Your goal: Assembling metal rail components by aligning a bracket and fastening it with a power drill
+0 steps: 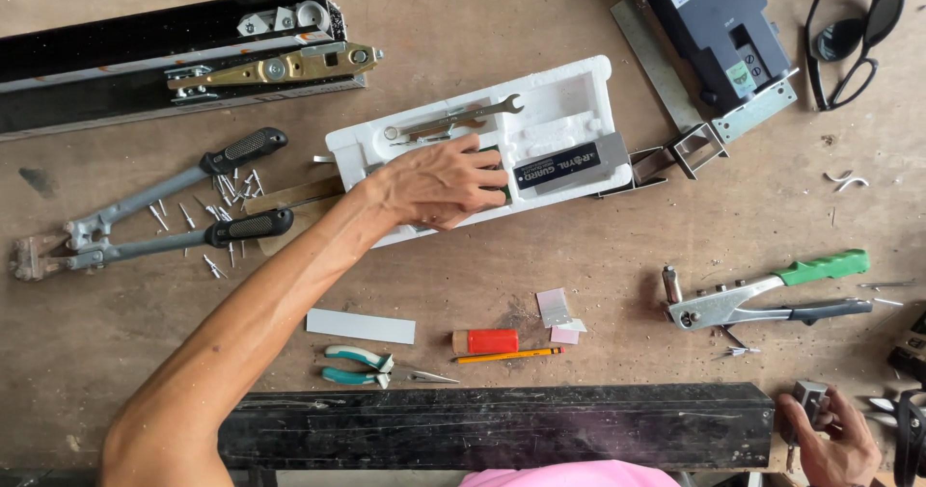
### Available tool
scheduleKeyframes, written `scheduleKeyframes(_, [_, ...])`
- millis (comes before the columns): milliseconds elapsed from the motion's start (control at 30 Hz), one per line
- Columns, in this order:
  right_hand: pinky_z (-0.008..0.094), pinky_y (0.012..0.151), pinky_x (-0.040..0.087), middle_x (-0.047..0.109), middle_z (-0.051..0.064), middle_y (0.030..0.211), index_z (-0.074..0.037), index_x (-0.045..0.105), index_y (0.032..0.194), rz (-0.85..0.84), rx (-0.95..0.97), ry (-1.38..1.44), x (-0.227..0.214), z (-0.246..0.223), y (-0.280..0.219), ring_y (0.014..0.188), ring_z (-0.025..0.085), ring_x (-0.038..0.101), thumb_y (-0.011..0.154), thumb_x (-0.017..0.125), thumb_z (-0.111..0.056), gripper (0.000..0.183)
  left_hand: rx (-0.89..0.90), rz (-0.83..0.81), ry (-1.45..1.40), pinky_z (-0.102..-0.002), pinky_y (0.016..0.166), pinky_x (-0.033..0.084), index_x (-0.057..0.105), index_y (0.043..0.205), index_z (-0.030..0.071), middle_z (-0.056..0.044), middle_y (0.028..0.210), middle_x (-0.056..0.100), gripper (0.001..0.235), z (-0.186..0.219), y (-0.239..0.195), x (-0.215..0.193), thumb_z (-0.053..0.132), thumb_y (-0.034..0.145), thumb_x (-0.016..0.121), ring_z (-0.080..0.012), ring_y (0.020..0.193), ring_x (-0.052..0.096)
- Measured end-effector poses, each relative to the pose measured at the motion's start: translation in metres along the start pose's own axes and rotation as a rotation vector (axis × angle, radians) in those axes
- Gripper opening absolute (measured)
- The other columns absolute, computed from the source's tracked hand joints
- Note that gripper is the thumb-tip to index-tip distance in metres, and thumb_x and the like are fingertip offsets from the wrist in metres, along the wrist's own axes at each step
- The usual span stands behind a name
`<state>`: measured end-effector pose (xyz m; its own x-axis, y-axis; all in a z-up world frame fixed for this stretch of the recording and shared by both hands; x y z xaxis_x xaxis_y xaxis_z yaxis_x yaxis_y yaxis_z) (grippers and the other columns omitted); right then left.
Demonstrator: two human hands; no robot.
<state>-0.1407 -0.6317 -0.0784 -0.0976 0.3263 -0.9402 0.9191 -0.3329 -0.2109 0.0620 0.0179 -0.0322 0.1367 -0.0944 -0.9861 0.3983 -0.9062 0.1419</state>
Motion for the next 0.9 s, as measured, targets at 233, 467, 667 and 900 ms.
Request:
scheduleKeyframes(233, [0.039,0.081,0.052,0.066,0.017,0.11,0.004,0.074,0.145,0.003,-0.018,-0.022,0.002,0.008,0.002,0.096,0.027,0.06,0.097,0.088,-0.033,0.062,-0.731,0.555,-1.272,-0.036,0.08,0.059,0.057,0.098,-0.001,-0.017,0.1,0.066,0.006,-0.003,-0.021,-0.05,0.005,0.099,0.056,-0.0272,0.088,0.068])
scheduleKeyframes(467, [0.041,0.076,0.055,0.068,0.022,0.115,0.008,0.071,0.146,-0.013,0.057,-0.005,-0.005,-0.011,0.0,0.097,0.028,0.063,0.096,0.09,-0.031,0.066,-1.338,0.922,-1.866,-0.025,0.046,0.041,0.065,0.086,0.001,-0.012,0.077,0.068,0.02,0.003,-0.052,-0.029,0.001,0.082,0.046,-0.0155,0.055,0.055])
scheduleKeyframes(667, [0.037,0.074,0.052,0.069,0.017,0.106,0.001,0.075,0.14,-0.032,0.038,-0.05,-0.001,0.004,0.002,0.086,0.024,0.061,0.098,0.089,-0.037,0.059,-1.391,0.428,-1.653,-0.023,0.054,0.038,0.065,0.078,0.011,0.004,0.058,0.045,0.021,0.006,-0.035,-0.016,0.022,0.096,0.062,-0.008,0.053,0.041])
scheduleKeyframes(900, [0.039,0.08,0.054,0.069,0.02,0.113,0.008,0.073,0.146,0.023,-0.02,-0.041,0.001,-0.002,0.001,0.095,0.028,0.063,0.097,0.09,-0.031,0.065,-1.175,-0.089,-0.606,-0.03,0.048,0.052,0.075,0.103,0.003,-0.002,0.076,0.062,0.023,0.031,-0.003,0.012,0.024,0.096,0.074,-0.0149,0.053,0.054])
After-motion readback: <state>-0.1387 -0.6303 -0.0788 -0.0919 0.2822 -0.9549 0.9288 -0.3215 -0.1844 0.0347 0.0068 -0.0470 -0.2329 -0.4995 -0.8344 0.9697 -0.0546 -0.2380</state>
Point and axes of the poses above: each hand's wrist, its own y-axis towards the middle knuckle, its own x-axis out of the palm, z = x × y, the point moved 4 cm from there along y, towards the middle knuckle
